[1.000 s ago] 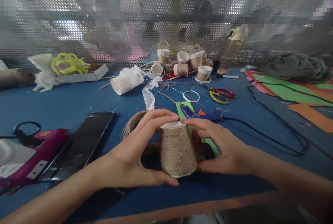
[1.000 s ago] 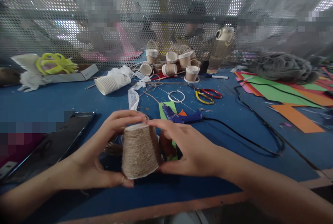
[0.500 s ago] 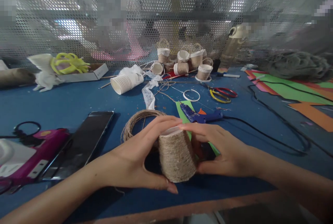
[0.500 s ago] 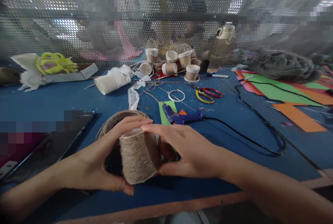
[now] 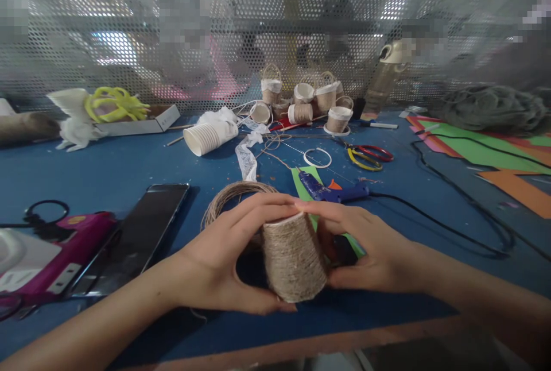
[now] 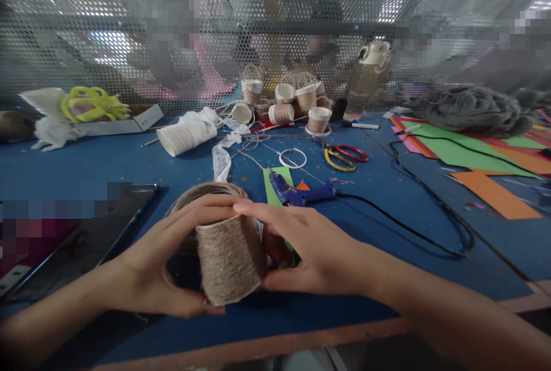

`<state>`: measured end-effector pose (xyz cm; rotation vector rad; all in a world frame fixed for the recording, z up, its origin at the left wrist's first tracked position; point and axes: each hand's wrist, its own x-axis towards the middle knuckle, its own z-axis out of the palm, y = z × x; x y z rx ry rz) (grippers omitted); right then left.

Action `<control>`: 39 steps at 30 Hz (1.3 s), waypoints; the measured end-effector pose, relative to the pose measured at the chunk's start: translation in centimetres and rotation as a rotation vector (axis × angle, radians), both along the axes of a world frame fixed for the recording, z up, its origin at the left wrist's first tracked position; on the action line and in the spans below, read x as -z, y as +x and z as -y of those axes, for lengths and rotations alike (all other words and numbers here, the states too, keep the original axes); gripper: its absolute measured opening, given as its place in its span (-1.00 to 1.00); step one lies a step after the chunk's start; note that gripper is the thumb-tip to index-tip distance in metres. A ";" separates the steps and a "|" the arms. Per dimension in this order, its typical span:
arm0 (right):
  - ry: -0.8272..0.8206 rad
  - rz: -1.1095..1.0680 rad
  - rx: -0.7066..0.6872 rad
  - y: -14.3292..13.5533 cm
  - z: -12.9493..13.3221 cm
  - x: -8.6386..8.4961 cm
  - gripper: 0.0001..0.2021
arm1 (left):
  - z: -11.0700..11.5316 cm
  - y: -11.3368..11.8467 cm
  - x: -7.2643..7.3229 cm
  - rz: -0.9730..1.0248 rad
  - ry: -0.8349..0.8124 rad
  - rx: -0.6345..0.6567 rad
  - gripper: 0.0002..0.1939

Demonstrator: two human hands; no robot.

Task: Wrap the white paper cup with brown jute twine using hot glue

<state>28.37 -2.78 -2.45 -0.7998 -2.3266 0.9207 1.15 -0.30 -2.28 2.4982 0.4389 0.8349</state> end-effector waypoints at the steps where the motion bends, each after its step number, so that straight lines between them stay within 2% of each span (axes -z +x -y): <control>1: -0.008 -0.003 -0.005 0.0 0.0 0.0 -0.16 | 0.0 0.0 0.0 0.003 0.005 -0.004 -0.01; 18: -0.042 -0.005 -0.003 0.0 0.1 -0.1 -0.14 | -0.1 0.0 0.0 0.031 -0.020 0.002 -0.04; 27: 0.030 0.014 -0.009 0.2 0.0 0.3 -0.10 | -0.1 0.0 -0.1 0.041 -0.021 0.002 -0.04; 39: 0.027 -0.018 -0.020 0.2 0.0 0.3 -0.13 | -0.1 -0.1 -0.1 0.047 -0.006 0.019 -0.06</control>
